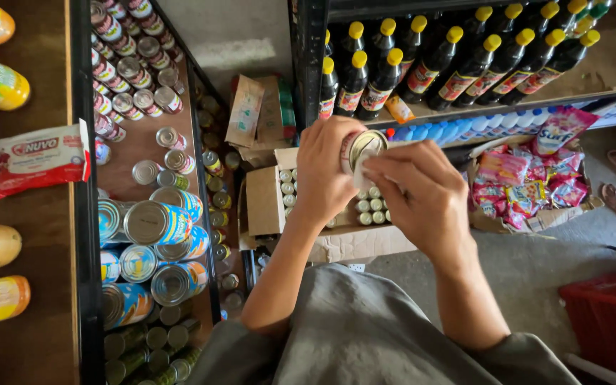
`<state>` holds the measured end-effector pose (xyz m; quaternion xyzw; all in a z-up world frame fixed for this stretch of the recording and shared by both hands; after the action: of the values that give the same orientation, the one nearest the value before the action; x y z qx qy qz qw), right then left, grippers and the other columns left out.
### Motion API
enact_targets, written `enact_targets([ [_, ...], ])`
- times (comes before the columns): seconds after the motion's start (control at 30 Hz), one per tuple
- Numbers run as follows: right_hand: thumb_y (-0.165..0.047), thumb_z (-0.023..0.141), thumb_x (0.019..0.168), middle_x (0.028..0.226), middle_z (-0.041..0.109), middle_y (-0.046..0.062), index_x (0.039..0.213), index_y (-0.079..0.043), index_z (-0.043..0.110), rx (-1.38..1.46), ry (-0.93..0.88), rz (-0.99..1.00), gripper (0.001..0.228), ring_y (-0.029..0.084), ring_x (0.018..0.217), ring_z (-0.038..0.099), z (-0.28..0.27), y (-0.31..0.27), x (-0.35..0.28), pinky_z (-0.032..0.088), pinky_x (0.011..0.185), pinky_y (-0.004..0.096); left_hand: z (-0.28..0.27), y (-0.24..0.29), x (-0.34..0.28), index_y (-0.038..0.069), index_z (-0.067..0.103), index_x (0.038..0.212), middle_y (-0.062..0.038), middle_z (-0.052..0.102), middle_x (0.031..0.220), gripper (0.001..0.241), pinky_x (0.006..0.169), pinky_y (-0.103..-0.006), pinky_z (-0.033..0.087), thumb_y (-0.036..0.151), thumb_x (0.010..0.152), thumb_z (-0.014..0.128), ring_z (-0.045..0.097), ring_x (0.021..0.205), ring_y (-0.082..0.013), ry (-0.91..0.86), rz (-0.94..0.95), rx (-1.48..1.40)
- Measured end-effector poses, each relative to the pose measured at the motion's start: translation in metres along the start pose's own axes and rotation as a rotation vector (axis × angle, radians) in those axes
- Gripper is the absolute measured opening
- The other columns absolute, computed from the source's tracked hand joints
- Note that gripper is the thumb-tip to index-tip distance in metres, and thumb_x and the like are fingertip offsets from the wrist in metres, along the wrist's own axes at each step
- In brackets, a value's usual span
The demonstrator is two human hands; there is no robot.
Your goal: Wiping dust off canned goods with a cloth and inspecting them before placing them on shelves.
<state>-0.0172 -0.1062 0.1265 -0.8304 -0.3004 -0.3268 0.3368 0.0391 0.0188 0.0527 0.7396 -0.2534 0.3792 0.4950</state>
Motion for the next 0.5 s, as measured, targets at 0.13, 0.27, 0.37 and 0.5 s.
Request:
enact_targets([
  [0.13,0.010,0.079,0.090,0.090,0.072,0.015,0.091,0.002,0.078,-0.046,0.018,-0.037,0.008,0.032,0.076,0.066,0.000,0.004,0.001,0.056,0.067,0.041,0.006,0.003,-0.005,0.013,0.060,0.103,-0.001,0.066,0.095,0.030,0.083,-0.0342,0.047,0.019,0.080,0.079,0.062,0.083,-0.0265,0.008,0.016,0.056],
  [0.27,0.010,0.077,0.089,0.092,0.073,0.014,0.091,0.000,0.079,-0.016,-0.003,-0.062,0.010,0.031,0.078,0.069,-0.001,0.002,0.009,0.058,0.069,0.040,0.008,-0.004,-0.003,0.013,0.061,0.105,-0.001,0.067,0.098,0.032,0.086,-0.0344,0.047,0.016,0.078,0.078,0.063,0.087,-0.0259,0.029,0.028,0.031],
  [0.37,0.010,0.076,0.091,0.093,0.073,0.016,0.093,0.001,0.079,-0.016,-0.008,-0.072,0.010,0.034,0.079,0.068,0.000,0.003,0.008,0.058,0.069,0.043,0.010,-0.004,-0.003,0.012,0.061,0.105,-0.002,0.066,0.098,0.033,0.086,-0.0347,0.047,0.015,0.077,0.080,0.063,0.087,-0.0264,0.038,0.037,0.032],
  [0.5,0.009,0.076,0.090,0.092,0.073,0.013,0.092,0.000,0.077,0.022,-0.017,-0.052,0.010,0.032,0.079,0.068,-0.001,-0.006,0.010,0.058,0.070,0.041,0.004,-0.002,0.001,0.012,0.061,0.104,-0.001,0.066,0.098,0.028,0.085,-0.0346,0.047,0.022,0.084,0.077,0.062,0.085,-0.0254,0.057,0.053,0.048],
])
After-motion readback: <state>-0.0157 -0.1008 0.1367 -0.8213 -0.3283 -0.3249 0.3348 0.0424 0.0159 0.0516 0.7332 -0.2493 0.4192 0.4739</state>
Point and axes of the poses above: each hand's wrist, its own x-axis towards the middle knuckle, its own z-axis out of the palm, y = z × x, the point moved 6 cm from there along x, towards the middle knuckle
